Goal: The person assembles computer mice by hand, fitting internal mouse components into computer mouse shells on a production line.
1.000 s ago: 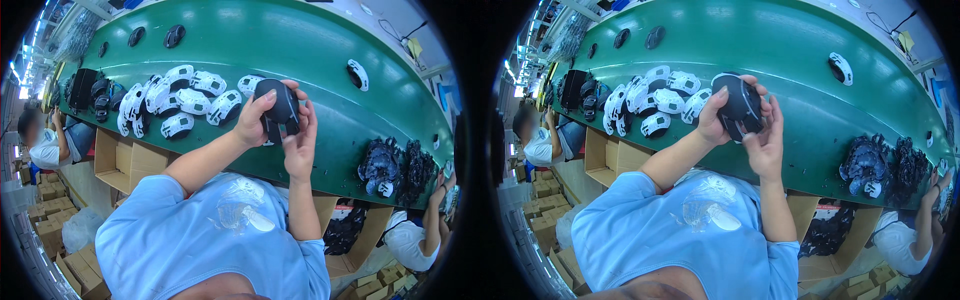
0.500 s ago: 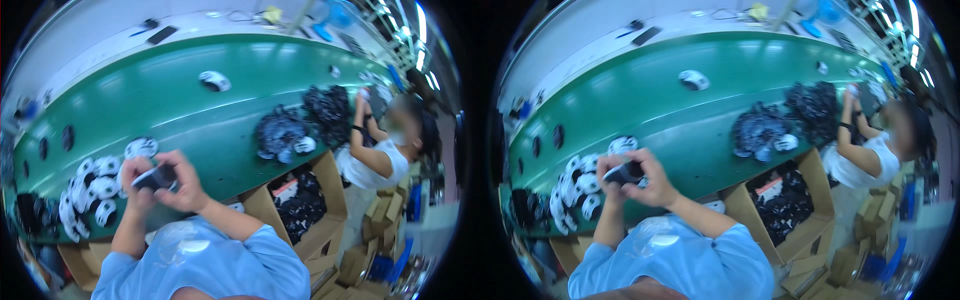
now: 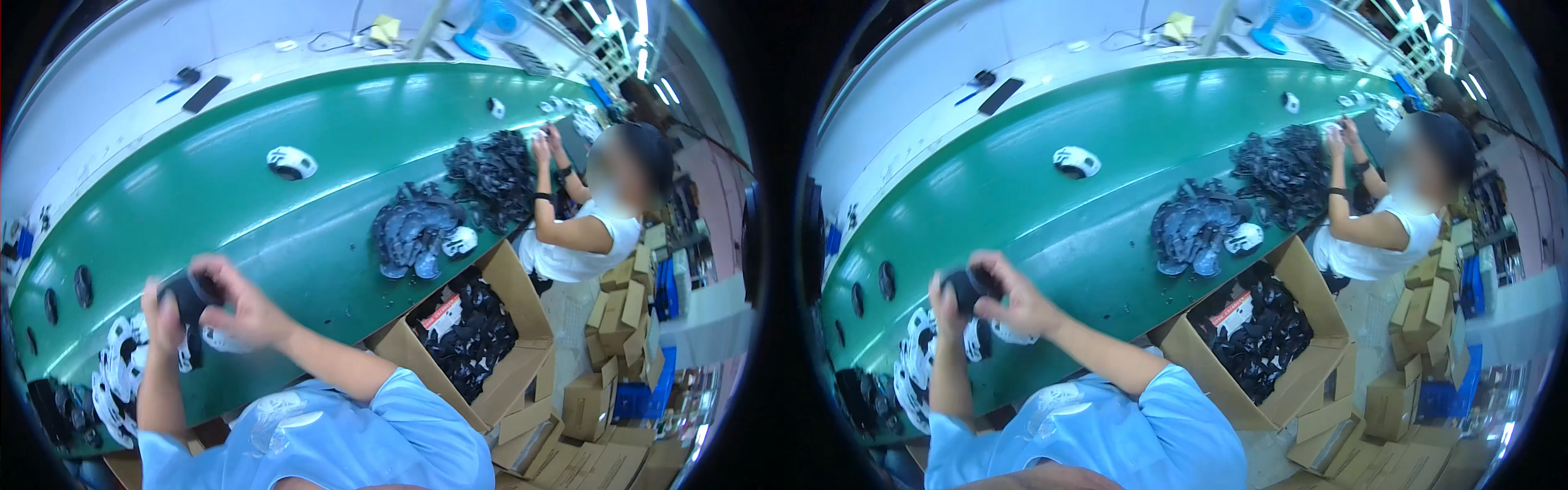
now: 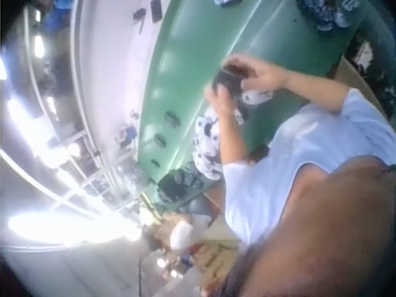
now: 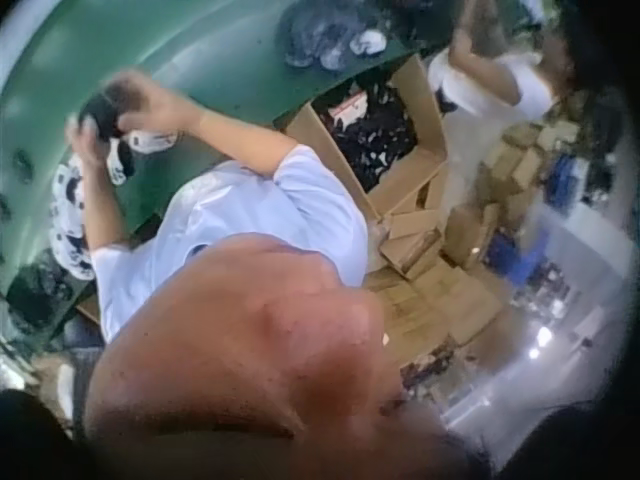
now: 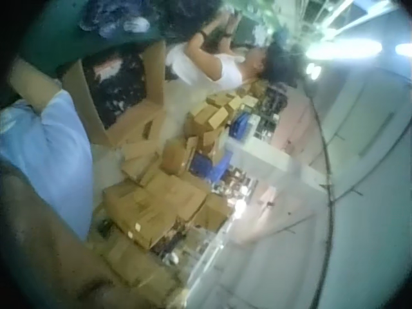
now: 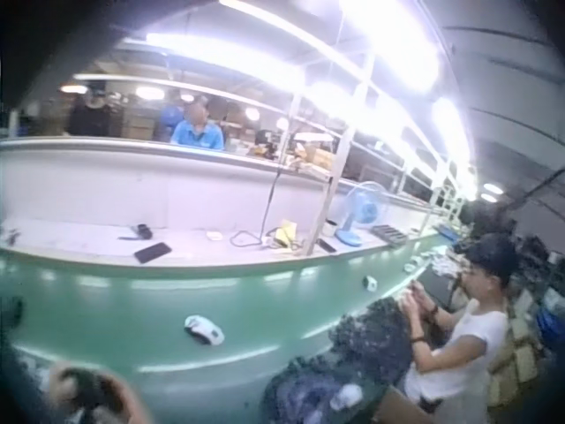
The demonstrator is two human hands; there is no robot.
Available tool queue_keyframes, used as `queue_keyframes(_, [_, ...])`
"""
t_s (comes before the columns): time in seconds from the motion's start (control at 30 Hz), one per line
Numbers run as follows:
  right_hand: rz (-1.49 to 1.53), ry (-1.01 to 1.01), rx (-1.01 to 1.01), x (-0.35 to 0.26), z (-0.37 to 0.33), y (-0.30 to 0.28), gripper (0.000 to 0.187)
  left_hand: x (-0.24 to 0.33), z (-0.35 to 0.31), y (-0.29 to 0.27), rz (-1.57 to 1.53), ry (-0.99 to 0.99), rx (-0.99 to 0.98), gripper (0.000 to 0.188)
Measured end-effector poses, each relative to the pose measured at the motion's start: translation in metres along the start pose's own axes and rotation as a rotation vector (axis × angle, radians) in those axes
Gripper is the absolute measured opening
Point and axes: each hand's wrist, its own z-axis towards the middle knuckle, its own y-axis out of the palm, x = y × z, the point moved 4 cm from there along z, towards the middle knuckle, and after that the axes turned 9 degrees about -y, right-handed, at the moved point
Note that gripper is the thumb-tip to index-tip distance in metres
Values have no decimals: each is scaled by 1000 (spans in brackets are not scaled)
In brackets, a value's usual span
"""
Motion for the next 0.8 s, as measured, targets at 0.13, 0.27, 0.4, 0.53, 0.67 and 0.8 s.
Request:
queue_keyframes(0.13, [1, 43, 310, 12, -17, -69, 64, -94, 135, -43, -280, -366, 155, 44])
queue_keyframes(0.27, [-316, 189, 425, -30, -95, -115, 35, -118, 207, -87, 1022, -398, 125, 72])
queue_keyframes(0.4, [-615, 139, 757, -78, -199, -156, 22, -80, 251, -51, 1416, 179, 212, 85])
queue_keyframes(0.53, [-837, 76, 1023, -109, -226, -180, 21, -83, 262, 101, 1263, 647, -241, 85])
queue_keyframes(0.67, [-1119, 192, 1028, -148, -244, -242, 23, -117, 284, 127, 1178, 444, -386, 79])
queue_keyframes(0.8, [-1357, 540, 1143, -174, -378, -310, 29, -105, 276, 125, 1229, 304, -424, 69])
